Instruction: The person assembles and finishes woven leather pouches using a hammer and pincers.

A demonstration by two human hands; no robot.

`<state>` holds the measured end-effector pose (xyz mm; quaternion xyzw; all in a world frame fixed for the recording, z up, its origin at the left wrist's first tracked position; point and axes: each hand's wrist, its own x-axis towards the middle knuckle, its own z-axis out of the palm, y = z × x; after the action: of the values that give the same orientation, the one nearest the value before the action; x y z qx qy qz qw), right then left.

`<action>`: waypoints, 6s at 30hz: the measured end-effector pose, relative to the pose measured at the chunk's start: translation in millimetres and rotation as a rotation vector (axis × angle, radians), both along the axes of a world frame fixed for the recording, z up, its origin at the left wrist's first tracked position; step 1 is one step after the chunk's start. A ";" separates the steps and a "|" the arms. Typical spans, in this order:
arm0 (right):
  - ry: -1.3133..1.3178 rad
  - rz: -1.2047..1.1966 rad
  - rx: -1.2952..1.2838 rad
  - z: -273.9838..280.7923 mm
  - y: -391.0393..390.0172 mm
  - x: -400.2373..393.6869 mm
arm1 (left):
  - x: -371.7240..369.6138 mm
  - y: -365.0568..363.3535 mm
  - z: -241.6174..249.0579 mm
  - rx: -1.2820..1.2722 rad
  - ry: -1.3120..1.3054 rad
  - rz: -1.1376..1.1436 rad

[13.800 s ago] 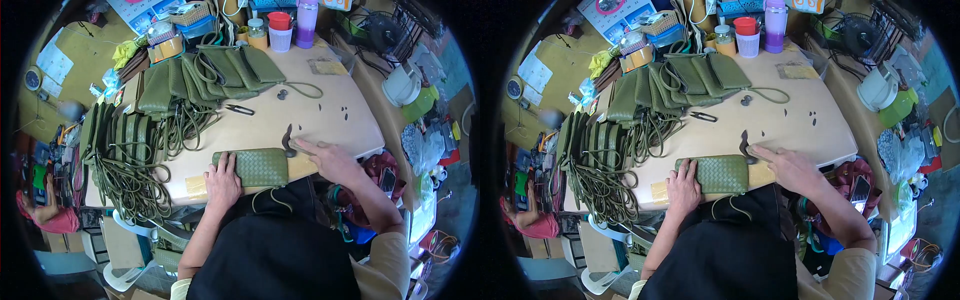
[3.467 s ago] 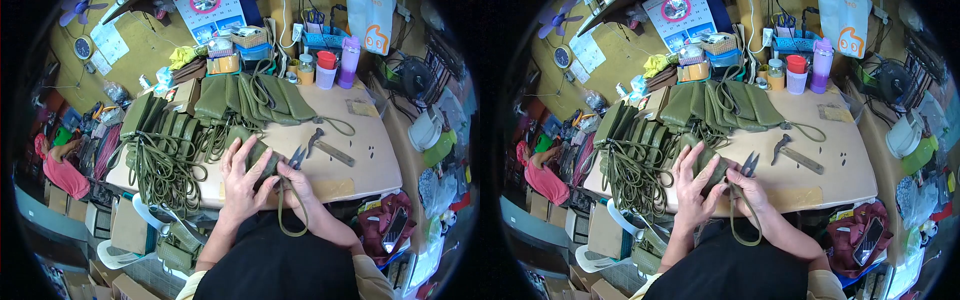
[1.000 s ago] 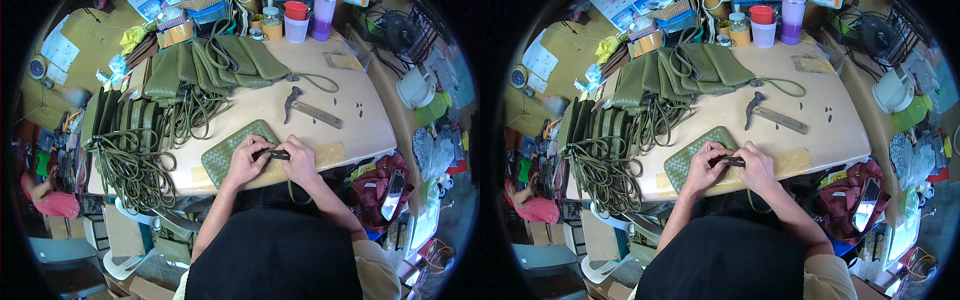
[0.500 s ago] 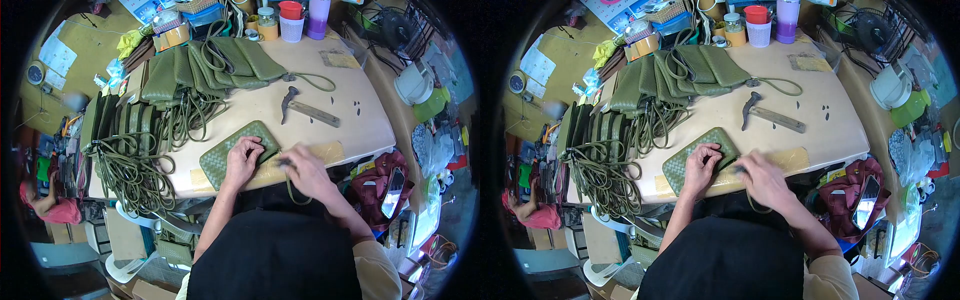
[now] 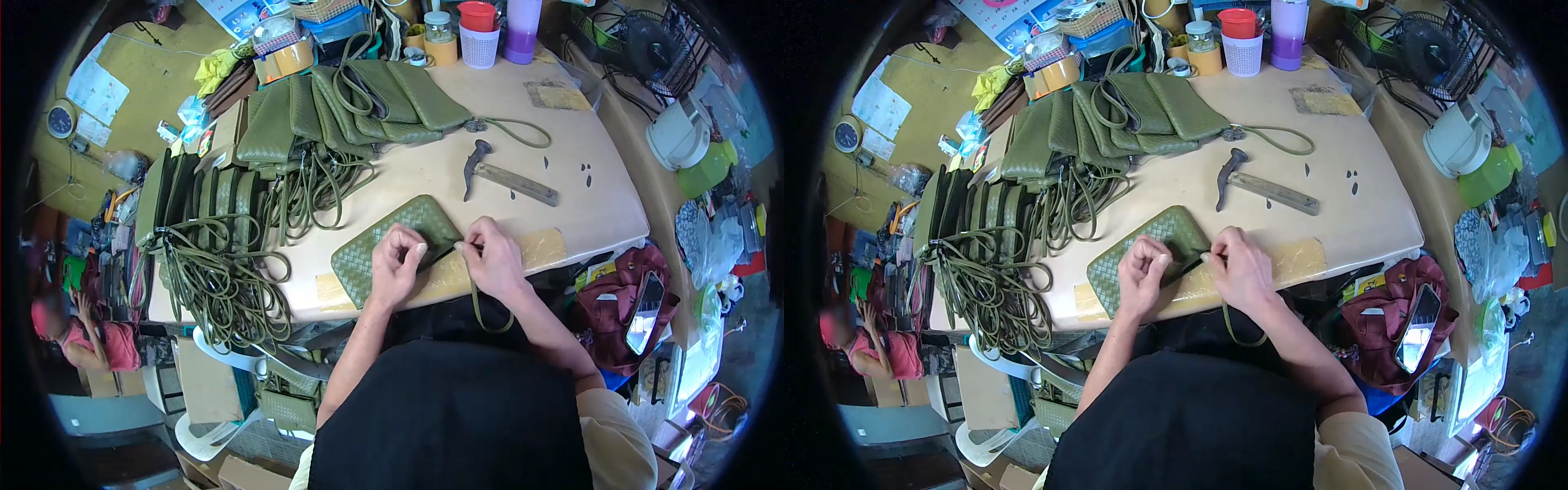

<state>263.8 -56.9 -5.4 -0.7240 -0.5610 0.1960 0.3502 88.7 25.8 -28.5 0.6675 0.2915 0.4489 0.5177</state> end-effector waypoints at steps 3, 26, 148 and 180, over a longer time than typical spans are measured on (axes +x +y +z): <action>-0.005 -0.021 0.055 0.6 -2.6 4.8 | -2.1 -6.0 32.7 0.341 0.379 0.030; 0.630 0.303 0.237 67.4 0.3 -8.3 | -1.9 -31.5 92.6 0.614 0.099 0.178; 1.043 0.414 -0.091 17.8 35.1 -2.7 | -47.0 -12.4 91.7 0.066 0.319 -0.112; 1.247 0.360 -0.176 9.0 37.2 -16.3 | -50.5 -24.7 68.0 0.197 0.292 0.221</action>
<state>247.5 -19.7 3.6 -0.3953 -0.3469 0.6798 0.5112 38.2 1.1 39.5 0.7367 0.3898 0.4278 0.3499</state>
